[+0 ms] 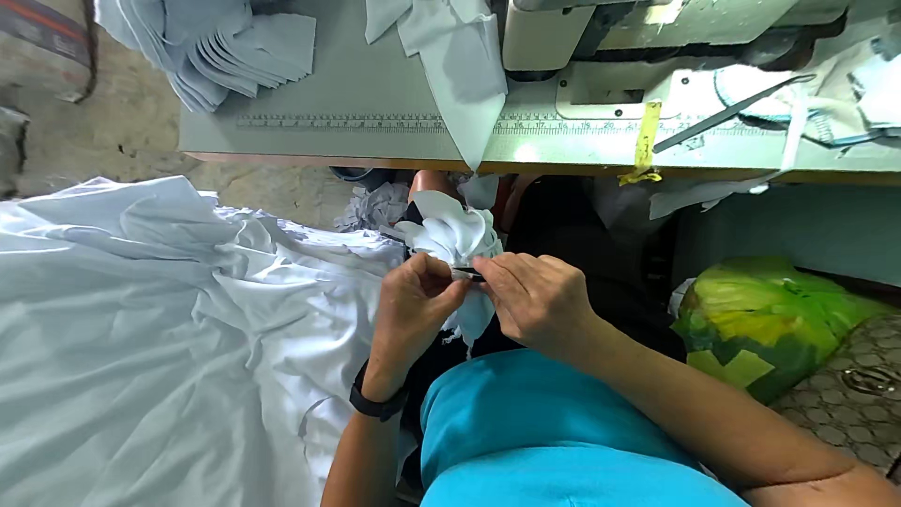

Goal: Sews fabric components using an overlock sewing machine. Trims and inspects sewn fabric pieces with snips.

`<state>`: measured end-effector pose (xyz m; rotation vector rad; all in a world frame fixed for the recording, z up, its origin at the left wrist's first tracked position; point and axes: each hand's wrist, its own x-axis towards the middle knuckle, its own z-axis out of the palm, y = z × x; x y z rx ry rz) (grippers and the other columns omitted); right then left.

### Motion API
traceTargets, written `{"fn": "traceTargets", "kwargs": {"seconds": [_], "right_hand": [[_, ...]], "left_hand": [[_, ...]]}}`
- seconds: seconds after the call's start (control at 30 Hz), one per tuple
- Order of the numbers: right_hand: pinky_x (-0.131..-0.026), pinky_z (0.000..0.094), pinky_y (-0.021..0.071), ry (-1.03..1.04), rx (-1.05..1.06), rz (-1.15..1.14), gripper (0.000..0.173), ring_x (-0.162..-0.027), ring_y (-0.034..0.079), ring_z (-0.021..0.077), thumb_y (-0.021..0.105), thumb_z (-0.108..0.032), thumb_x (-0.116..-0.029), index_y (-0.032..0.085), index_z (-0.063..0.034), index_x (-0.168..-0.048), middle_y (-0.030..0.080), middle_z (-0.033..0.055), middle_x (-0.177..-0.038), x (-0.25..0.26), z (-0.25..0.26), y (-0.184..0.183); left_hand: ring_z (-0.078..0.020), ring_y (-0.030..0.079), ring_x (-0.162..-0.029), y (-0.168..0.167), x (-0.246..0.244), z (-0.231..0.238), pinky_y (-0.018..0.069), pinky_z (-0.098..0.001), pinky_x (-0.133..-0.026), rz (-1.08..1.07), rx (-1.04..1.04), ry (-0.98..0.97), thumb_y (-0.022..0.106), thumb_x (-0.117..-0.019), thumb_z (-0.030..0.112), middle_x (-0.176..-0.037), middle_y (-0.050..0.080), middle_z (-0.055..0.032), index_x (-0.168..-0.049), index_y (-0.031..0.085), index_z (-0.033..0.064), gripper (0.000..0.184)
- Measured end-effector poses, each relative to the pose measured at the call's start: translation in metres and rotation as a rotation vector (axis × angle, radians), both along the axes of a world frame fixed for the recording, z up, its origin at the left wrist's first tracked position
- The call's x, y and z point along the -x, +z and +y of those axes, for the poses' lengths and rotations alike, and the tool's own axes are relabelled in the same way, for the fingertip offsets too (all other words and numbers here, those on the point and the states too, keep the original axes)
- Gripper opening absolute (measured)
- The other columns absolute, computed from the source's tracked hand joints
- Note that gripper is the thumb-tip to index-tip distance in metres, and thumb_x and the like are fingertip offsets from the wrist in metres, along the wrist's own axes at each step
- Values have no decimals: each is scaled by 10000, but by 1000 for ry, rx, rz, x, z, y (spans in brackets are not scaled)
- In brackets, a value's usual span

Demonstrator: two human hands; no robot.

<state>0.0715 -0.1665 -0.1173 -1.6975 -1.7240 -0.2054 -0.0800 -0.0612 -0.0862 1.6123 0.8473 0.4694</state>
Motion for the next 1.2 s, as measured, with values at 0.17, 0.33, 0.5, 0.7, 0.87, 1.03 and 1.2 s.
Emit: {"fn": "traceTargets", "kwargs": {"seconds": [0.17, 0.33, 0.5, 0.7, 0.87, 1.03, 1.2], "right_hand": [[-585, 265, 516, 118, 17, 331, 204, -709, 640, 172, 602, -70, -970, 715, 29, -1108, 670, 108, -864, -5, 6, -8], [-623, 132, 534, 410, 177, 1335, 246, -685, 606, -27, 660, 2, -931, 687, -31, -1173, 713, -22, -912, -22, 0, 3], [-530, 146, 507, 476, 262, 1677, 224, -588, 575, -9, 668, -11, -920, 714, -51, -1135, 705, 4, -836, -22, -3, 18], [-757, 163, 579, 201, 23, 919, 228, -831, 652, 15, 722, -81, -923, 702, 31, -1120, 699, 25, -966, -18, -5, 27], [-656, 143, 550, 167, 98, 964, 135, -720, 619, -19, 674, -94, -953, 727, -25, -1057, 696, -26, -873, -21, -8, 19], [-533, 120, 498, 433, 184, 1498, 189, -613, 581, -46, 622, -111, -996, 738, -124, -1144, 714, -70, -860, -35, -18, 27], [-580, 140, 490, 130, 400, 1045, 160, -629, 558, -36, 683, -186, -930, 714, -100, -1062, 642, -77, -779, -43, -8, -9]], "left_hand": [[-110, 720, -809, -8, 0, -2, 639, -305, -758, -62, 59, -131, 789, -830, -29, -942, 686, -25, -1125, 494, 51, 425], [-88, 552, -1207, -13, 2, 8, 502, -286, -1010, -133, -472, -143, 907, -741, 422, -1289, 567, -24, -1316, 533, 95, 760], [-168, 477, -1395, -25, -14, 5, 270, -527, -1238, -231, -463, -327, 937, -676, 393, -1396, 597, -44, -1461, 435, 109, 974], [-58, 689, -943, -24, -22, 8, 589, -236, -830, -106, -391, -371, 837, -723, 152, -1044, 717, -75, -1125, 659, -20, 472], [-82, 696, -862, -16, -16, 4, 599, -329, -775, 122, -332, -425, 828, -751, 269, -943, 726, -29, -1053, 701, 48, 396], [-252, 688, -772, 61, -6, -7, 551, -473, -624, 383, -538, -640, 814, -720, 308, -884, 684, -92, -1074, 674, 57, 456], [-351, 704, -888, 24, -11, -6, 538, -587, -713, 672, -395, -586, 790, -798, 317, -963, 713, -154, -1127, 694, 48, 435]]}}
